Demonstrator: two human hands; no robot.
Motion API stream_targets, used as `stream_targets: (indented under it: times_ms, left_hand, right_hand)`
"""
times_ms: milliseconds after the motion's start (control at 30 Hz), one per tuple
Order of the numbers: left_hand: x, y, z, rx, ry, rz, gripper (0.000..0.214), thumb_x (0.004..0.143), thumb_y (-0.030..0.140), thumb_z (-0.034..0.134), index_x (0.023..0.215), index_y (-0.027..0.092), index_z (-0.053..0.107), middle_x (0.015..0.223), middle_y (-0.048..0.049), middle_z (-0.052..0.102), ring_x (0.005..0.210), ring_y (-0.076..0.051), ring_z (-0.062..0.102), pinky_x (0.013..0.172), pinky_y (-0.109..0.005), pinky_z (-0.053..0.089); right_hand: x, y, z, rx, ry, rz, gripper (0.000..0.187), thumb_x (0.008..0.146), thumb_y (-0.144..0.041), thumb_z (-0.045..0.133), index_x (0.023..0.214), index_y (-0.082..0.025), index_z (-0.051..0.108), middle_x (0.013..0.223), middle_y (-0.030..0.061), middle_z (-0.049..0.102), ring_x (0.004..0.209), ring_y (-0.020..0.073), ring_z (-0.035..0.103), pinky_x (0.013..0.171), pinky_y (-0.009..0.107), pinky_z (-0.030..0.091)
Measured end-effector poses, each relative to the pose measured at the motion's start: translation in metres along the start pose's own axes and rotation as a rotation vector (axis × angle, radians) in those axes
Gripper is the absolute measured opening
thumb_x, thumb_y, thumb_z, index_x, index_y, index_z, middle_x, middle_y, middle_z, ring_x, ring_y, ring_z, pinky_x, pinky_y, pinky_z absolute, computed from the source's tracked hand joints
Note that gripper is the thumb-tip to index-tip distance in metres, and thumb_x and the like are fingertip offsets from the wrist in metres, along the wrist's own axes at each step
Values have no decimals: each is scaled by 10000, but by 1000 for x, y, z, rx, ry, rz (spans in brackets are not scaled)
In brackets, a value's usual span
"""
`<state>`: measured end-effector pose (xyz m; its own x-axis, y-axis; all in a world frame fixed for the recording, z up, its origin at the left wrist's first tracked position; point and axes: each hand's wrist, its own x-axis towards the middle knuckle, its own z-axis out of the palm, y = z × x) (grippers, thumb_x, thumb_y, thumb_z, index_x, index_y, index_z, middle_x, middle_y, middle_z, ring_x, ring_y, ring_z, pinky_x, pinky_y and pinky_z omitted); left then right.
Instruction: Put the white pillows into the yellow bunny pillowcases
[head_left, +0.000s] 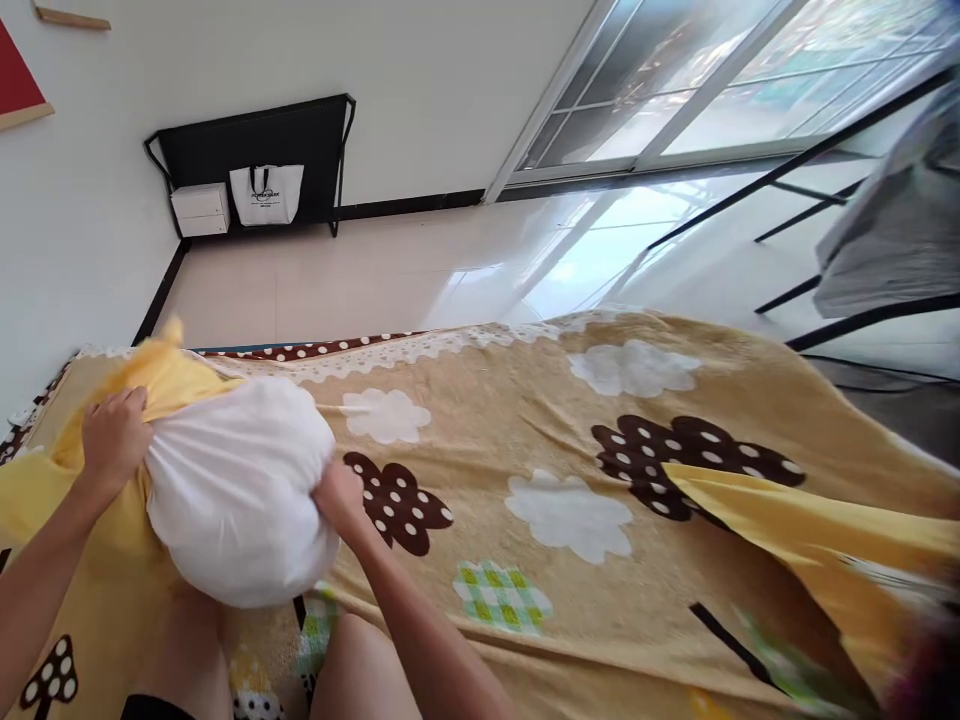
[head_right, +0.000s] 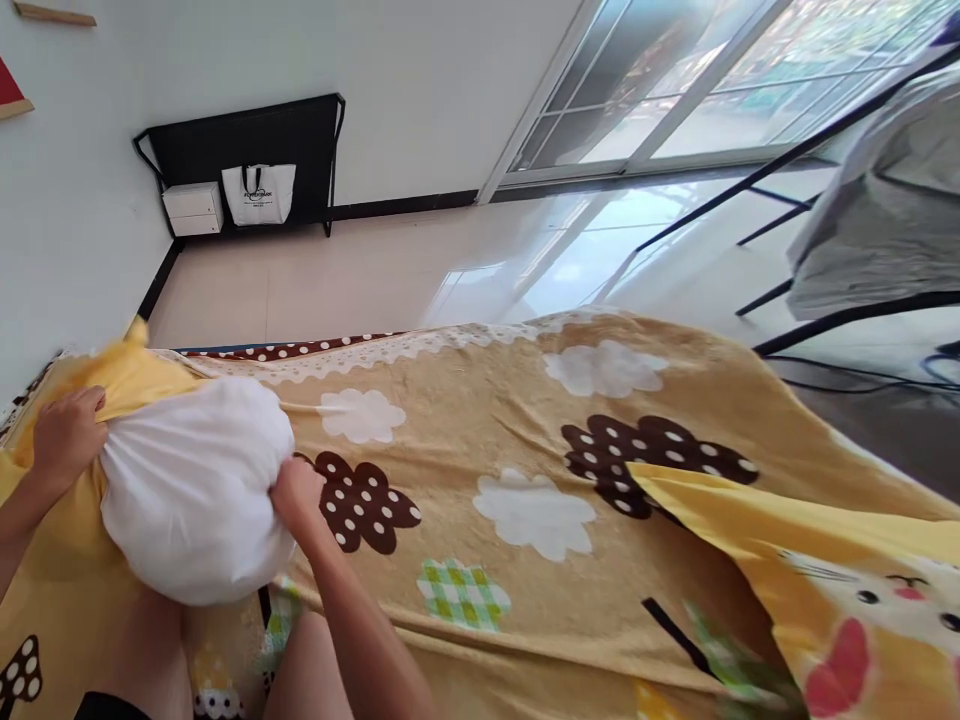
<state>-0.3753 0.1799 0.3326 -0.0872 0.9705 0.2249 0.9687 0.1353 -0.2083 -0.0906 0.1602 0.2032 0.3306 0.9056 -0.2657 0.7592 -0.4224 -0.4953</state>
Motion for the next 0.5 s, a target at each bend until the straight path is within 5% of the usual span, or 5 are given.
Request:
stream_targets:
  times_ms: [133,233,367,500]
  left_hand:
    - [-20,-40,65,99,-218,-110,241,828,156,395,977,152,584,1001,-135,655,971,-312,611,787,-401,434]
    - [-54,-41,93,9,-346,-28,288,824,176,419,1057,130,582,1114,-163,626,1063,-319,594,875,-441,465]
    - [-74,10,80,-445,-133,330,383,918,275,397,1277,180,489,1374,-118,510,1309,-225,451,1101,-372,367]
    - [-56,81,61,-487,-132,528,674,883,522,512,1440,175,358,1485,-157,403,1394,-311,335,1141,-471,287]
  right_hand:
    - [-2,-17,31,-34,-87,-34,299,896,-144,382,1140,-142,553,960,141,670,908,234,637,765,338,420]
    - [-12,-11,46,-19,-288,-142,302,806,-73,470,1086,-126,571,963,138,676,905,239,637,731,308,408]
    - [-4,6,42,59,-583,-258,192,648,-230,734,778,-142,624,786,51,666,736,180,607,601,241,390]
    - [20,9,28,132,-667,-305,251,780,-363,591,643,-153,608,617,-11,581,602,112,541,551,205,381]
